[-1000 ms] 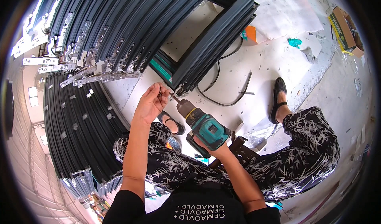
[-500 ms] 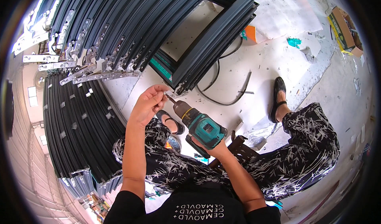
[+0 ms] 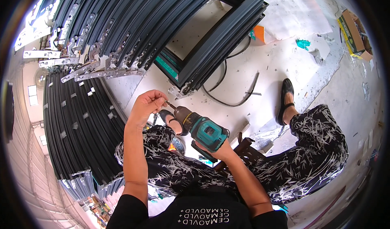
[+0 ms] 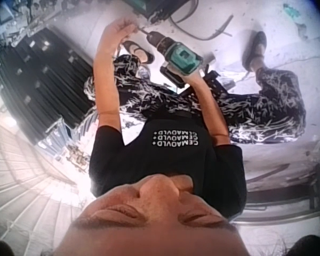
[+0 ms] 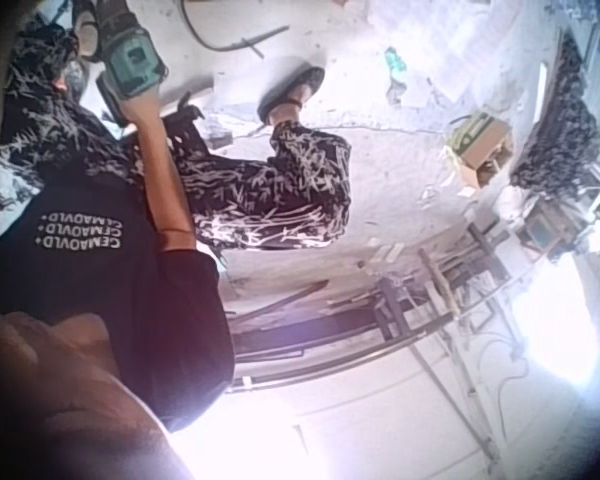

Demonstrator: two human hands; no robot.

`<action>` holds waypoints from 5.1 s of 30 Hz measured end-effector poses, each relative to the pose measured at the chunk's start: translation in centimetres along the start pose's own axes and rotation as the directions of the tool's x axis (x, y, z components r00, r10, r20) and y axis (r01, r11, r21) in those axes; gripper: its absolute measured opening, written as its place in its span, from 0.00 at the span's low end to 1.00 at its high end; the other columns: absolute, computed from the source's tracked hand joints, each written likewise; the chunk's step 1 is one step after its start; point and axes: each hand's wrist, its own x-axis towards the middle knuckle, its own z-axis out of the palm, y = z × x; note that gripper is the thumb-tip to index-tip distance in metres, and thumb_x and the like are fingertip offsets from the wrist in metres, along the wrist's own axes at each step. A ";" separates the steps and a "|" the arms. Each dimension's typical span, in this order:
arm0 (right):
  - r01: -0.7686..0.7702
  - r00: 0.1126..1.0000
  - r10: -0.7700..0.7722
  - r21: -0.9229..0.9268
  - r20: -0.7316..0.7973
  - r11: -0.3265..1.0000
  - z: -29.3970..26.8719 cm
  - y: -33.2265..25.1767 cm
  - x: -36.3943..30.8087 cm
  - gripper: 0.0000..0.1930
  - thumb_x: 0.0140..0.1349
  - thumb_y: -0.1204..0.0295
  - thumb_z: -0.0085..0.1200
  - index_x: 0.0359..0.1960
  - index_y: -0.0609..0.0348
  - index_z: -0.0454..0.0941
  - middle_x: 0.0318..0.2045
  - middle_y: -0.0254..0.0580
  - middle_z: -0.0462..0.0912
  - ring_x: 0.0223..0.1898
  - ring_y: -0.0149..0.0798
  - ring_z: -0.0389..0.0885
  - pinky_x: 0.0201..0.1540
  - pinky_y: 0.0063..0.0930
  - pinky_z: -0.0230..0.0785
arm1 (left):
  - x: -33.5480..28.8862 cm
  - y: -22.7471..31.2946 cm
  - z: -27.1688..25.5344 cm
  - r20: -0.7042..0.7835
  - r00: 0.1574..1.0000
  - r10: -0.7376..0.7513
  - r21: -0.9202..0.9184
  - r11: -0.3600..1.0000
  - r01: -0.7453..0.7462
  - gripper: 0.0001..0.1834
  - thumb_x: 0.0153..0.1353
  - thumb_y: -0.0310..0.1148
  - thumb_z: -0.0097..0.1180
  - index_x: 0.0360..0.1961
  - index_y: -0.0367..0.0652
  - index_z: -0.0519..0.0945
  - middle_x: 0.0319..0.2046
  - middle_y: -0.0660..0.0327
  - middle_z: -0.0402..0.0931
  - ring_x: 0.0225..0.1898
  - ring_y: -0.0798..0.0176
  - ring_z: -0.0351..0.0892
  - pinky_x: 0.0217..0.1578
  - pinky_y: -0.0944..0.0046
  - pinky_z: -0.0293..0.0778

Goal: The person uses a power drill to create holes in metal window or door frames, handling a small dish of fasteners and positioning each frame piece before drilling.

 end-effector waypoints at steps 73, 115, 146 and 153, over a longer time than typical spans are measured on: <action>-0.165 0.902 0.367 0.602 -0.228 0.781 -2.5 9.9 0.6 0.08 0.60 0.70 0.58 0.38 0.58 0.76 0.23 0.31 0.75 0.25 0.30 0.74 0.31 0.26 0.68 | 17.6 2.4 14.3 -0.055 0.948 0.315 0.448 0.856 -0.258 0.28 0.68 0.51 0.41 0.27 0.34 0.76 0.24 0.60 0.74 0.30 0.65 0.70 0.35 0.62 0.66; -0.080 0.997 0.081 -0.030 0.016 0.996 6.0 0.6 -3.5 0.18 0.53 0.80 0.58 0.47 0.60 0.73 0.28 0.29 0.75 0.27 0.25 0.70 0.30 0.20 0.64 | -7.9 -4.3 -0.9 -0.025 0.997 0.071 -0.651 0.756 -0.070 0.11 0.69 0.35 0.46 0.46 0.39 0.73 0.41 0.56 0.79 0.44 0.59 0.80 0.47 0.59 0.77; 0.298 0.954 -0.293 -0.353 0.068 0.887 3.9 0.5 -2.2 0.10 0.53 0.69 0.61 0.37 0.54 0.79 0.34 0.42 0.80 0.33 0.47 0.79 0.35 0.36 0.73 | -4.3 -4.8 1.8 0.081 0.976 0.204 -0.688 0.720 -0.093 0.17 0.69 0.34 0.46 0.55 0.35 0.69 0.50 0.51 0.75 0.54 0.56 0.74 0.57 0.59 0.71; 0.325 0.923 -0.381 -0.413 -0.059 0.851 4.2 3.7 -1.9 0.10 0.50 0.75 0.61 0.35 0.57 0.79 0.33 0.41 0.80 0.32 0.46 0.79 0.36 0.32 0.73 | -1.7 -7.1 3.6 0.103 0.995 0.015 -0.566 0.823 0.046 0.19 0.69 0.41 0.47 0.51 0.36 0.69 0.48 0.50 0.76 0.51 0.57 0.78 0.53 0.59 0.74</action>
